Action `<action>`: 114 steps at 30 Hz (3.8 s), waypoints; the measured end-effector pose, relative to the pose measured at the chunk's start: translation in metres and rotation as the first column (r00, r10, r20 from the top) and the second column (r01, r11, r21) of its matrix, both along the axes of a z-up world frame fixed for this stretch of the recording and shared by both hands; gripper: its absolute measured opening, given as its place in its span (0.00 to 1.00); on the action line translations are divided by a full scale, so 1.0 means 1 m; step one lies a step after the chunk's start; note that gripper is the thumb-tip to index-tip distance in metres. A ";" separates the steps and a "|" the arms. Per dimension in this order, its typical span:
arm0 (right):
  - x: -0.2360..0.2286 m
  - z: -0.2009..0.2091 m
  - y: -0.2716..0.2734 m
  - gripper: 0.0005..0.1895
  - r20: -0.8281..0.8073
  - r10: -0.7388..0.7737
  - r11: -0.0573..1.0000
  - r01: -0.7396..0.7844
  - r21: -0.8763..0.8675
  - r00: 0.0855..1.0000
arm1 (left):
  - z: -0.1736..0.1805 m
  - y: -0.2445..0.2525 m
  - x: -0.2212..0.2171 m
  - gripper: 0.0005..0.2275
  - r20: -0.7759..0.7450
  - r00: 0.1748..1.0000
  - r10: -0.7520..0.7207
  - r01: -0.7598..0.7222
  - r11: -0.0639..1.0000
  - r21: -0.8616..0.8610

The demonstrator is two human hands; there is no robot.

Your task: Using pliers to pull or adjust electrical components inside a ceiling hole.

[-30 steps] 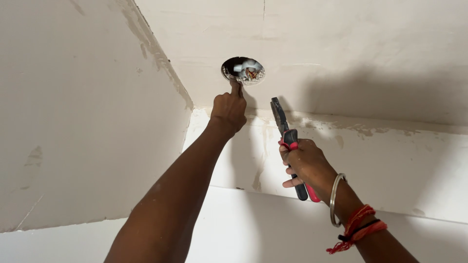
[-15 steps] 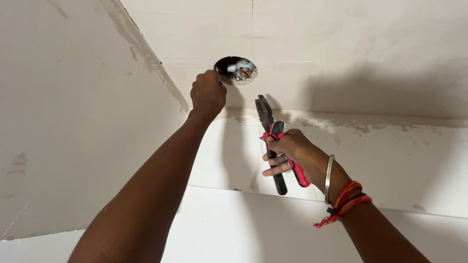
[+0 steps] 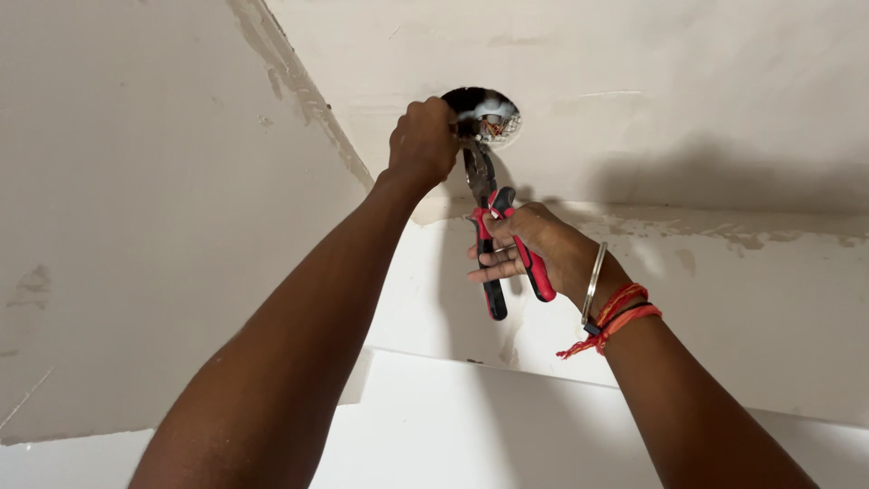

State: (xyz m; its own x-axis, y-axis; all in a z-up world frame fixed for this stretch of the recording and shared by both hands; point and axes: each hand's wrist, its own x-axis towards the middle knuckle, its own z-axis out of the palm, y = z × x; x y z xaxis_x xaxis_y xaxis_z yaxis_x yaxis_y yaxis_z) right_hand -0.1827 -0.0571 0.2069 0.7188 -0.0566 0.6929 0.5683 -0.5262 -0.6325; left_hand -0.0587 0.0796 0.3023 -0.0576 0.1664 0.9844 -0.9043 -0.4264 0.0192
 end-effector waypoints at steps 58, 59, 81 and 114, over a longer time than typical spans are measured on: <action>0.027 -0.047 -0.022 0.21 0.081 -0.180 0.982 0.183 -0.035 0.980 | -0.131 -0.059 0.012 0.19 -0.337 -0.285 -0.898 0.926 -0.167 -0.338; 0.026 -0.048 -0.020 0.21 0.082 -0.181 0.982 0.184 -0.035 0.980 | -0.127 -0.058 0.011 0.19 -0.337 -0.285 -0.898 0.927 -0.168 -0.337; 0.031 0.019 -0.021 0.15 0.115 0.184 0.982 -0.179 -0.055 0.976 | 0.005 -0.017 0.000 0.09 0.265 0.942 0.204 -0.172 0.975 -0.140; 0.043 0.056 -0.024 0.08 0.015 0.294 0.951 -0.294 0.098 0.956 | 0.013 -0.020 -0.002 0.06 0.092 0.980 0.176 -0.158 0.972 -0.174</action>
State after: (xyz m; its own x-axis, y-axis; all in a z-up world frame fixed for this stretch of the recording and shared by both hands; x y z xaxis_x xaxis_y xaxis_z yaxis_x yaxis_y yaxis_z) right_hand -0.1398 -0.0810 0.2629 0.7135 0.0891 0.6950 0.6888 -0.2712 -0.6723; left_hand -0.0612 0.0600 0.3157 -0.2014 0.3052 0.9307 -0.8210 -0.5709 0.0095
